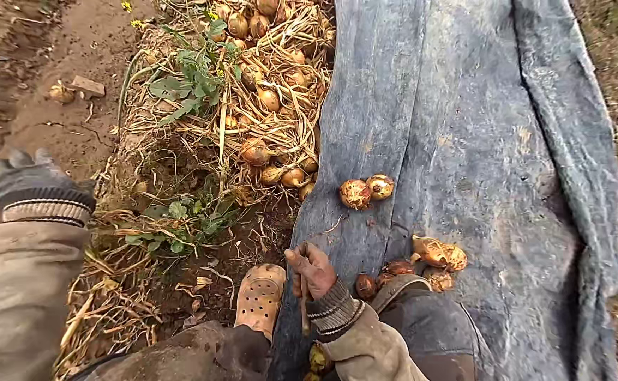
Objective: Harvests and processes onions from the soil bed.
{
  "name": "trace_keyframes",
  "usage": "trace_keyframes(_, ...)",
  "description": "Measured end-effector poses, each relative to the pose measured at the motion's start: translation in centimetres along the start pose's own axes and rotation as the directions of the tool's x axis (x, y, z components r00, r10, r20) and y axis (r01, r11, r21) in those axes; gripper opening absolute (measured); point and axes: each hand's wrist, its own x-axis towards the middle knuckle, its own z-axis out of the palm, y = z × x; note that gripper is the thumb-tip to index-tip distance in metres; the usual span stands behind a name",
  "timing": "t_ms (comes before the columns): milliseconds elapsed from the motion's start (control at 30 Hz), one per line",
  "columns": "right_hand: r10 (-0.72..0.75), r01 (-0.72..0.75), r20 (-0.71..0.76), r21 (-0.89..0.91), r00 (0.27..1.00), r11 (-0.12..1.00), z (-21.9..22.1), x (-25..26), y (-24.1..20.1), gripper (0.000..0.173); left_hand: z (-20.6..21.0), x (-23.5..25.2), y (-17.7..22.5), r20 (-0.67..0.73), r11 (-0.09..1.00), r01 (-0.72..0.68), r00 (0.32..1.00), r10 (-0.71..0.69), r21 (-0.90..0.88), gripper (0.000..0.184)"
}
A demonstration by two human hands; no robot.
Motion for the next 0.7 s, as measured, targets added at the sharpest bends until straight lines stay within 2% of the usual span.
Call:
trace_keyframes(33, 0.08, -0.08, 0.042, -0.009, 0.996, 0.997, 0.5, 0.1, 0.2, 0.023, 1.5, -0.7, 1.4, -0.057, 0.975, -0.21, 0.977, 0.206, -0.072, 0.072)
trace_keyframes(67, 0.129, -0.128, 0.065, -0.017, 0.99, 0.992, 0.8, 0.1, 0.2, 0.021, 2.6, -1.7, 3.7, -0.083, 0.922, -0.362, 0.932, 0.353, -0.138, 0.06)
trace_keyframes(133, 0.146, -0.146, 0.074, -0.006, 0.987, 0.989, 1.1, 0.4, 0.3, 0.018, 4.5, -4.3, 9.4, -0.012, 0.821, -0.539, 0.837, 0.547, -0.191, 0.04)
trace_keyframes(167, 0.136, -0.136, 0.067, 0.0, 0.988, 0.991, 1.1, 0.4, 0.4, 0.018, 5.7, -5.8, 12.3, 0.081, 0.788, -0.588, 0.79, 0.608, -0.184, 0.036)
trace_keyframes(233, 0.108, -0.108, 0.048, -0.009, 0.993, 0.994, 0.8, 0.7, 0.8, 0.017, 8.4, -8.1, 17.0, 0.322, 0.772, -0.628, 0.713, 0.623, -0.102, 0.037)
trace_keyframes(300, 0.089, -0.089, 0.029, -0.012, 0.996, 0.996, 0.2, 1.0, 1.4, 0.017, 11.7, -8.9, 19.1, 0.428, 0.806, -0.592, 0.722, 0.543, -0.025, 0.045)
trace_keyframes(367, 0.088, -0.088, 0.014, -0.023, 0.996, 0.996, -0.2, 1.3, 1.8, 0.017, 12.8, -8.5, 18.7, 0.475, 0.862, -0.507, 0.753, 0.455, -0.021, 0.049)
trace_keyframes(467, 0.103, -0.102, 0.004, -0.064, 0.995, 0.993, -0.2, 1.3, 1.8, 0.017, 11.5, -8.4, 15.3, 0.528, 0.877, -0.478, 0.732, 0.43, -0.051, 0.036)
trace_keyframes(533, 0.093, -0.09, 0.02, -0.12, 0.995, 0.989, 0.3, 1.4, 1.7, 0.02, 11.4, -8.4, 11.4, 0.423, 0.873, -0.448, 0.764, 0.486, -0.194, 0.037)
trace_keyframes(600, 0.084, -0.077, 0.027, -0.193, 0.996, 0.978, 0.3, 1.4, 2.1, 0.025, 12.2, -9.3, 7.3, 0.188, 0.797, -0.384, 0.837, 0.514, -0.467, 0.034)
trace_keyframes(667, 0.058, -0.052, 0.011, -0.289, 0.998, 0.956, 0.2, 1.7, 2.5, 0.032, 13.0, -11.1, 4.4, -0.127, 0.567, -0.387, 0.887, 0.443, -0.727, 0.025)
trace_keyframes(700, 0.039, -0.035, 0.003, -0.344, 0.999, 0.938, 0.2, 1.8, 2.6, 0.038, 12.9, -12.3, 3.5, -0.212, 0.439, -0.383, 0.897, 0.389, -0.813, 0.021)
